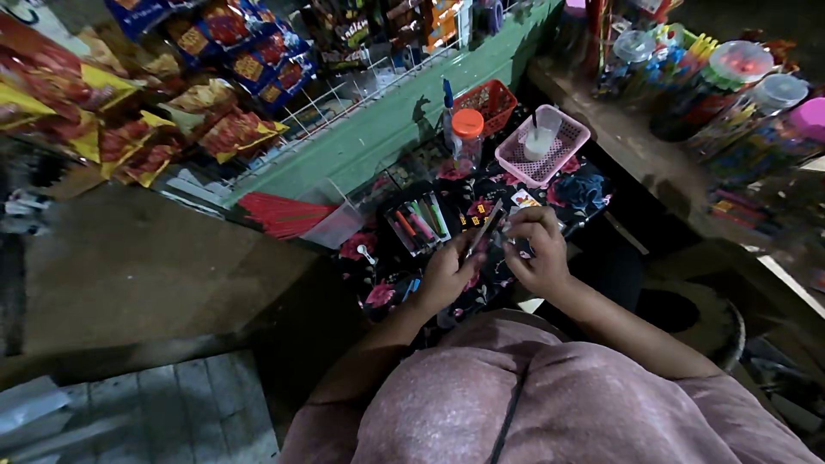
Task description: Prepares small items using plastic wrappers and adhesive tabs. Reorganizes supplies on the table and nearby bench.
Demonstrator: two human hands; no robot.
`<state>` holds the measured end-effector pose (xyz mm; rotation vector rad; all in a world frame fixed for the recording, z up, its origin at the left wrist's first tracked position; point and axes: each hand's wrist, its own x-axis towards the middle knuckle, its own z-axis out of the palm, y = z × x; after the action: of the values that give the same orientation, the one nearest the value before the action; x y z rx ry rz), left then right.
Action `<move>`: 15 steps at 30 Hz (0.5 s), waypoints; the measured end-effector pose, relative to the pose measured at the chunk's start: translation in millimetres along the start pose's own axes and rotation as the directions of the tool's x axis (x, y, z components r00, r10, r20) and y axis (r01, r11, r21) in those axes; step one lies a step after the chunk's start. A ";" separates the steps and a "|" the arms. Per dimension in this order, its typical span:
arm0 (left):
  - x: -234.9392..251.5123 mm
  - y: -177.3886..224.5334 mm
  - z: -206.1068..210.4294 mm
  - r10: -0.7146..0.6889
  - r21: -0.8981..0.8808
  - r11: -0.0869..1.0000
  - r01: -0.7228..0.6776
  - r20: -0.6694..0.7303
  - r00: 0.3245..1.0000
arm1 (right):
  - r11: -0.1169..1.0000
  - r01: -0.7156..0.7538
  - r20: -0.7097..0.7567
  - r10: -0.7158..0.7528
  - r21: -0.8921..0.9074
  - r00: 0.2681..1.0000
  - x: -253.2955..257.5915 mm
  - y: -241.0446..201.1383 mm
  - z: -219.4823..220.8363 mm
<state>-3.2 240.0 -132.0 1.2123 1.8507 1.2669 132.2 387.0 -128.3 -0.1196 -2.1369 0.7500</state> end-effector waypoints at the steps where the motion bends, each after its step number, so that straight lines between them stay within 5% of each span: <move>1: -0.3 0.9 0.5 0.023 0.092 0.996 -0.020 -0.027 0.999 | 0.998 0.030 -0.016 -0.031 -0.064 0.999 0.5 -0.7 0.6; 6: -3.7 4.4 6.1 0.223 0.406 0.901 -0.152 -0.135 0.965 | 0.991 -0.083 0.004 0.084 -0.106 0.996 0.4 -4.1 5.3; 11: -5.9 8.5 7.3 0.291 0.408 0.890 -0.203 -0.166 0.942 | 0.998 -0.062 -0.108 0.063 0.012 0.992 -1.5 -7.0 8.5; 15: -5.7 6.6 11.9 0.308 0.412 0.888 -0.206 -0.200 0.930 | 0.995 -0.084 -0.065 0.087 0.048 0.994 0.3 -8.1 9.9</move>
<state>11.4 240.4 -130.6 1.6123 2.2674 1.2889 125.9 375.8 -128.1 -0.2103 -2.0607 0.8326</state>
